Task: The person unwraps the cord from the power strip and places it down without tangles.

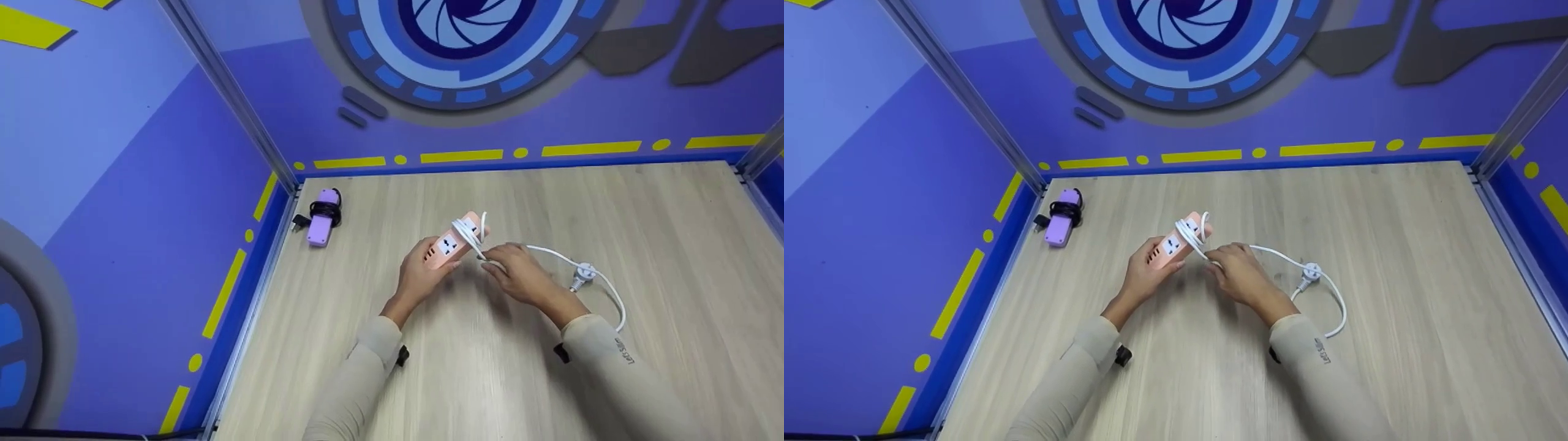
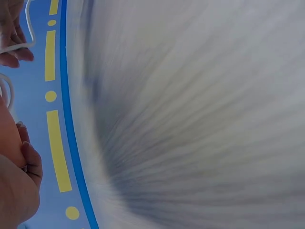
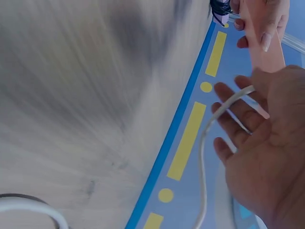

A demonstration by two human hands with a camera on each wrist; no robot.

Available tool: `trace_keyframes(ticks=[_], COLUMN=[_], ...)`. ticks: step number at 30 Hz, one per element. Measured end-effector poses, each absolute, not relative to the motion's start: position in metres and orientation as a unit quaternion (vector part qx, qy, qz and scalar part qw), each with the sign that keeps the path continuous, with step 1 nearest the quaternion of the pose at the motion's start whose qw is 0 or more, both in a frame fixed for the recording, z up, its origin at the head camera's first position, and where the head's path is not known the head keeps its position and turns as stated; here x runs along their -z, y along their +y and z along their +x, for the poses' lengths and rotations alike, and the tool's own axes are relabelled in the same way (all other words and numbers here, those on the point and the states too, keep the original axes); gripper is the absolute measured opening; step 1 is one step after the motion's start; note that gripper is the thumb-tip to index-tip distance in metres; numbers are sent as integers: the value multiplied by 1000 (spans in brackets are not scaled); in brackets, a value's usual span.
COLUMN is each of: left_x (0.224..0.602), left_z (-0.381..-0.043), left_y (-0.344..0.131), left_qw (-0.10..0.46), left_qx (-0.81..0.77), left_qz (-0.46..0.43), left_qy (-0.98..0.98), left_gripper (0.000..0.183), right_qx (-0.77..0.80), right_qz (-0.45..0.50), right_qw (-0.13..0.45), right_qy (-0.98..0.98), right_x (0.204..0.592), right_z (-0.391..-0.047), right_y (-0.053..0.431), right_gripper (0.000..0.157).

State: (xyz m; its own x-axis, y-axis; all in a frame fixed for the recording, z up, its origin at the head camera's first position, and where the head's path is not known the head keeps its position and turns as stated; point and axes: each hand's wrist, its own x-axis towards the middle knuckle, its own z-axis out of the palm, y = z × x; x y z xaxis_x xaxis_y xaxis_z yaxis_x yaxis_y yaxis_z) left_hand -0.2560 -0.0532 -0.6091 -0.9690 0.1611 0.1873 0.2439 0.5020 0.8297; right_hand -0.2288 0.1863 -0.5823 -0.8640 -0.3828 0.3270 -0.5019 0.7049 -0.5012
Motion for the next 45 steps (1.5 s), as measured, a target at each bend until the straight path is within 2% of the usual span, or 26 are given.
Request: trace_keyframes(ticks=[5, 14, 24, 36, 45], left_x=[610, 608, 609, 614, 613], left_z=[-257, -256, -258, -255, -264], left_y=[-54, -49, -50, -55, -62], left_qw=[52, 42, 54, 16, 15], left_qx=[477, 487, 455, 479, 508], left_qz=[-117, -118, -145, -142, -118], left_qy=[-870, -865, -877, -866, -853], left_gripper=[61, 59, 64, 59, 60], right_qx=[-301, -300, -298, -291, -309], right_qz=[249, 243, 188, 115, 126], right_qw=[140, 165, 218, 212, 170], right_qy=[-910, -908, -910, -926, -927], right_x=[576, 559, 555, 562, 585], right_z=[-227, -225, -232, -233, -232], right_y=[190, 190, 194, 205, 233], right_gripper=[15, 13, 16, 20, 14])
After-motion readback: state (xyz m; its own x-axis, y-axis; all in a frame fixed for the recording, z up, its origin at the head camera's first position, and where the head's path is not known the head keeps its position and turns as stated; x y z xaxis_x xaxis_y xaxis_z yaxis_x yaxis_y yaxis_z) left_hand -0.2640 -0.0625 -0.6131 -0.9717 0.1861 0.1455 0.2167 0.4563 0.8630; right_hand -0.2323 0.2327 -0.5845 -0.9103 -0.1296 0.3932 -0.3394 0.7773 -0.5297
